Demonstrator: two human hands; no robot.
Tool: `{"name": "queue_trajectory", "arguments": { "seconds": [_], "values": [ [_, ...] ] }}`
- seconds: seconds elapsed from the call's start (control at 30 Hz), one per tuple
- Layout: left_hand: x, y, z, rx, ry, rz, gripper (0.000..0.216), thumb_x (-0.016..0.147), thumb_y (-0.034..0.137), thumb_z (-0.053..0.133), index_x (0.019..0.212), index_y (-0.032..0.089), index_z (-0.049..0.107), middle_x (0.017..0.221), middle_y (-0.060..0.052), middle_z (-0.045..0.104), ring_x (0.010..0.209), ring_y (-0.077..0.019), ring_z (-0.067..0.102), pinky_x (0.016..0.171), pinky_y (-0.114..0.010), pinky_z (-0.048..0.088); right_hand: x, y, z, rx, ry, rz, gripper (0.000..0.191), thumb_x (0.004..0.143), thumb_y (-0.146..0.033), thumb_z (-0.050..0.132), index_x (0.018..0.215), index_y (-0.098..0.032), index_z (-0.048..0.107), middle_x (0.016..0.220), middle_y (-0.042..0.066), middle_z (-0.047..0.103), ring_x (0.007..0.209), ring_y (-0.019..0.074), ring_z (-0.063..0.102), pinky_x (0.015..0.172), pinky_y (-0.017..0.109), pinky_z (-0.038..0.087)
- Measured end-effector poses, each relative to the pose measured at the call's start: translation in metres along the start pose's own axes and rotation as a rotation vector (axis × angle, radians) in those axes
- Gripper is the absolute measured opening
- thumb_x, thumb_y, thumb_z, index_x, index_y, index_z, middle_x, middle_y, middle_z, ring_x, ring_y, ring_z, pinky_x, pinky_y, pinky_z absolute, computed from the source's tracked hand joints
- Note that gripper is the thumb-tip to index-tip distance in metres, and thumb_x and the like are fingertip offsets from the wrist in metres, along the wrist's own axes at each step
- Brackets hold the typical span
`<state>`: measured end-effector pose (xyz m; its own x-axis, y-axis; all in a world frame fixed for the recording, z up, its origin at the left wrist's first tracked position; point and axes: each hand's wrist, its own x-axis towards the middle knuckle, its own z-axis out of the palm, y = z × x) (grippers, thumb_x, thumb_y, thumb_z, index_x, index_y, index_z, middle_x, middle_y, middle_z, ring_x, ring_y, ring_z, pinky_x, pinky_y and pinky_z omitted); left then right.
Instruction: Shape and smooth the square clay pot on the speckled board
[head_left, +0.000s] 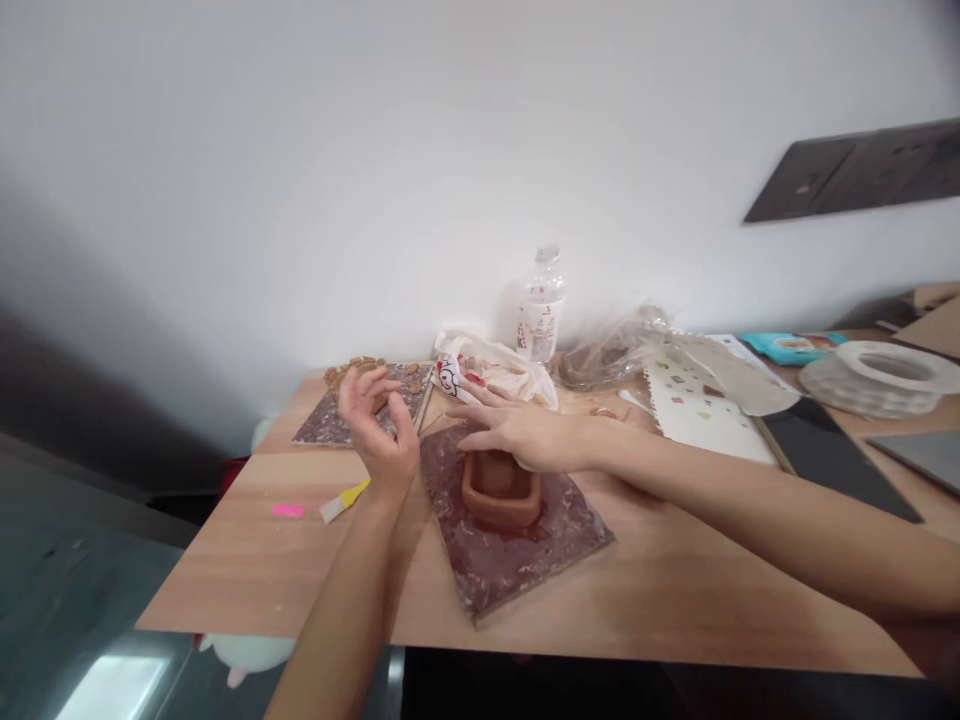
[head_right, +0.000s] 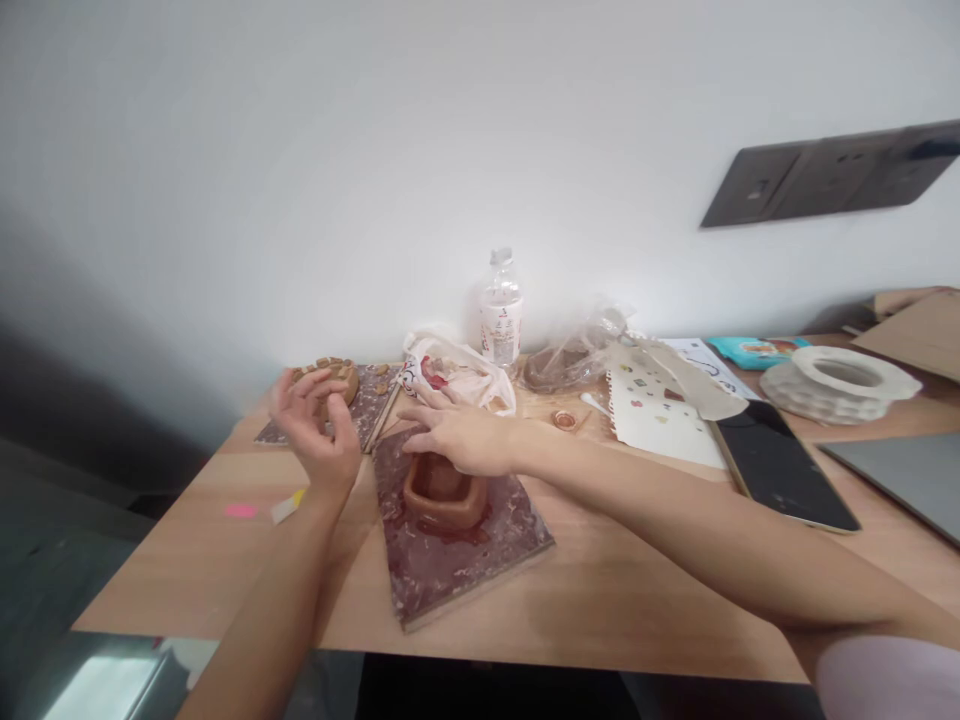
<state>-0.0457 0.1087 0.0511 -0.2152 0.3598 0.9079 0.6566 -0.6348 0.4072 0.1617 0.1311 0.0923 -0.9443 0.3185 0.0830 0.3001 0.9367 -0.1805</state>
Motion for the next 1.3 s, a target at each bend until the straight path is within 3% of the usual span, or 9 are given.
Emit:
{"name": "queue_trajectory", "arguments": {
  "seconds": [0.43, 0.83, 1.3],
  "values": [
    [0.0, -0.002, 0.001, -0.013, 0.003, 0.006, 0.043, 0.096, 0.02, 0.046, 0.137, 0.021, 0.03, 0.115, -0.013, 0.056, 0.09, -0.0153, 0.063, 0.087, -0.038, 0.053, 0.001, 0.023, 0.003, 0.043, 0.04, -0.003, 0.069, 0.066, 0.007, 0.044, 0.127, -0.017, 0.065, 0.149, 0.017, 0.045, 0.15, 0.0358, 0.014, 0.116, 0.066, 0.019],
    [0.0, -0.003, 0.001, -0.02, -0.002, 0.001, 0.045, 0.096, 0.018, 0.047, 0.138, 0.021, 0.03, 0.116, -0.013, 0.055, 0.091, -0.0149, 0.063, 0.087, -0.038, 0.053, 0.005, 0.03, 0.003, 0.017, 0.011, -0.006, 0.064, 0.073, 0.005, 0.044, 0.127, -0.021, 0.066, 0.151, 0.015, 0.043, 0.149, 0.0357, 0.018, 0.115, 0.065, 0.022],
    [0.002, -0.001, 0.001, -0.019, 0.017, -0.013, 0.043, 0.095, 0.02, 0.047, 0.136, 0.021, 0.032, 0.115, -0.013, 0.056, 0.091, -0.0153, 0.064, 0.089, -0.039, 0.053, 0.012, 0.034, -0.001, 0.074, -0.046, -0.048, 0.055, 0.075, 0.005, 0.044, 0.118, -0.016, 0.071, 0.146, 0.022, 0.048, 0.14, 0.032, 0.041, 0.113, 0.061, 0.028]
  ]
}}
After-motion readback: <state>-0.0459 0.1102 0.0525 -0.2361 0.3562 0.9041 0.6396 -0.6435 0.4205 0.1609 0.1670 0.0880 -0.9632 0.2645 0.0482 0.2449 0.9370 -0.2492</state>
